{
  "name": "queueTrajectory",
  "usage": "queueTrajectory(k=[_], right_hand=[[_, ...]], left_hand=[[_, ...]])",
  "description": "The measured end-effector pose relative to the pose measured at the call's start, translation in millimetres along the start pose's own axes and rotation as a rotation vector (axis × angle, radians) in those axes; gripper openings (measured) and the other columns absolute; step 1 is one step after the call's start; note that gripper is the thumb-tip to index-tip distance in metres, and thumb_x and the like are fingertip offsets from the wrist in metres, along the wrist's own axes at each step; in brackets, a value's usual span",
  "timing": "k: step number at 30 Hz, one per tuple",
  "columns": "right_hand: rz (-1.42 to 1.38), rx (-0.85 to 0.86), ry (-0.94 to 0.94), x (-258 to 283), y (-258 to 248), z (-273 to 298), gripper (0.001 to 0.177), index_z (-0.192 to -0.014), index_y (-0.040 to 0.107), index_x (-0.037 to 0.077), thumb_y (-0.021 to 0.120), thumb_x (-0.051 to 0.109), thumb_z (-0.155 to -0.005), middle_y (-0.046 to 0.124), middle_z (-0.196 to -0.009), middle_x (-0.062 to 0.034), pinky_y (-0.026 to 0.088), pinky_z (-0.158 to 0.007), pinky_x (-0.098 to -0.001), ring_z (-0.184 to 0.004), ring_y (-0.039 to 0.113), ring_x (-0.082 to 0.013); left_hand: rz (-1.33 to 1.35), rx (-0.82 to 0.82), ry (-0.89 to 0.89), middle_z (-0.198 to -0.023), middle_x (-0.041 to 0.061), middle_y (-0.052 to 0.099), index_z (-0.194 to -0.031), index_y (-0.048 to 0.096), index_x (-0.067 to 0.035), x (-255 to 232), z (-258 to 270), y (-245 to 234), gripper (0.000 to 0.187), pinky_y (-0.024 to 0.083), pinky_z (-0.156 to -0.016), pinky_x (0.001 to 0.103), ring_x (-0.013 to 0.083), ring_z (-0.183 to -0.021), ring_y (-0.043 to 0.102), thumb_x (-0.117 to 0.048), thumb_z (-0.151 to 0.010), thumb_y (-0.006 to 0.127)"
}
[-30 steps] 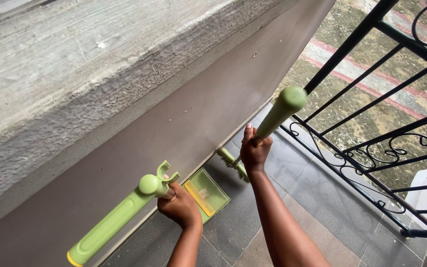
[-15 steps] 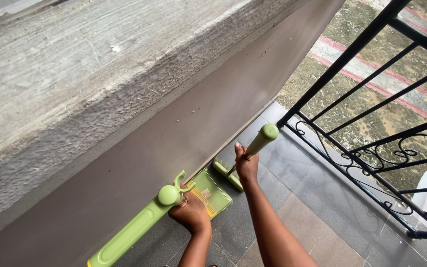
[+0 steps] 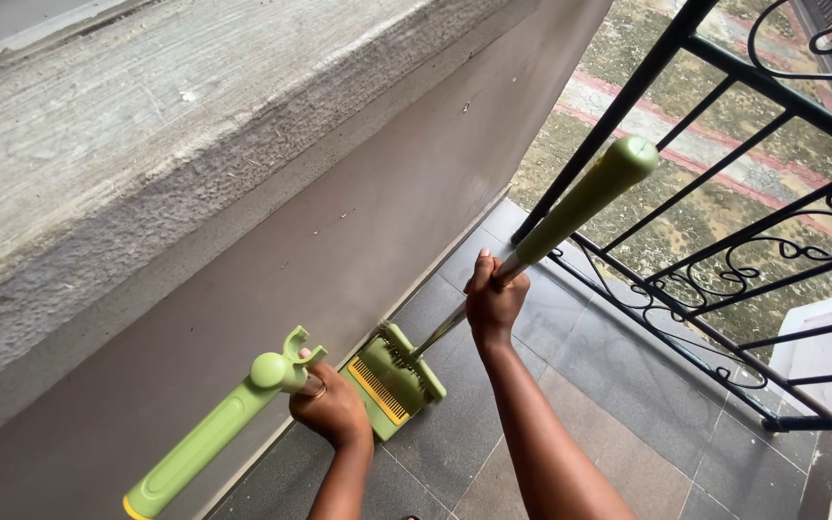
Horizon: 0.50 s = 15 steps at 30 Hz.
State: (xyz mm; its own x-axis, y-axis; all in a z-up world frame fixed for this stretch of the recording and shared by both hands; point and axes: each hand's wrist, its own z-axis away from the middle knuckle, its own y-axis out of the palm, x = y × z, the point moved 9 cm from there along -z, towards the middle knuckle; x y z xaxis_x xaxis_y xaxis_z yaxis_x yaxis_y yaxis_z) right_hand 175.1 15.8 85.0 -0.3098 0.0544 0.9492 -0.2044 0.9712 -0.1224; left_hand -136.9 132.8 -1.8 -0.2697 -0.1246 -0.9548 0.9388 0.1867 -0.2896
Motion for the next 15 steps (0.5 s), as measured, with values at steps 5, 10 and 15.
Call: queueTrajectory(k=[5,10,15], right_hand=[[0.080,0.053,-0.131,-6.2,6.5,12.0,0.051,-0.056,0.049,0.004,0.059,0.017,-0.104,0.048,-0.046,-0.0022,0.034,-0.040,-0.0336,-0.039,0.046,-0.0109],[0.130,0.268,-0.152,-52.0,42.1,44.8,0.027,-0.066,0.057,0.002,0.062,0.010,-0.091,0.054,-0.051,-0.0060,0.037,-0.044,-0.0358,-0.045,0.052,-0.0144],[0.130,0.381,0.069,-114.3,69.5,85.4,0.028,-0.062,0.048,0.003,0.060,0.006,-0.087,0.045,-0.053,-0.0039,0.034,-0.047,-0.0364,-0.053,0.044,-0.0110]], left_hand=[[0.002,-0.068,0.087,-0.054,0.007,0.056,-0.071,0.056,0.002,-19.1,1.5,-31.6,0.043,0.043,-0.048,0.036,0.0200,-0.046,0.055,-0.019,-0.109,0.056],[0.006,-0.056,0.102,-0.055,0.007,0.055,-0.072,0.055,0.002,-31.6,-1.1,-54.8,0.044,0.046,-0.050,0.035,0.0182,-0.046,0.055,-0.019,-0.110,0.054],[0.071,-0.100,0.036,-0.060,0.005,0.055,-0.075,0.053,0.002,3.2,-5.5,-64.0,0.033,0.047,-0.044,0.033,0.0173,-0.048,0.054,-0.010,-0.106,0.052]])
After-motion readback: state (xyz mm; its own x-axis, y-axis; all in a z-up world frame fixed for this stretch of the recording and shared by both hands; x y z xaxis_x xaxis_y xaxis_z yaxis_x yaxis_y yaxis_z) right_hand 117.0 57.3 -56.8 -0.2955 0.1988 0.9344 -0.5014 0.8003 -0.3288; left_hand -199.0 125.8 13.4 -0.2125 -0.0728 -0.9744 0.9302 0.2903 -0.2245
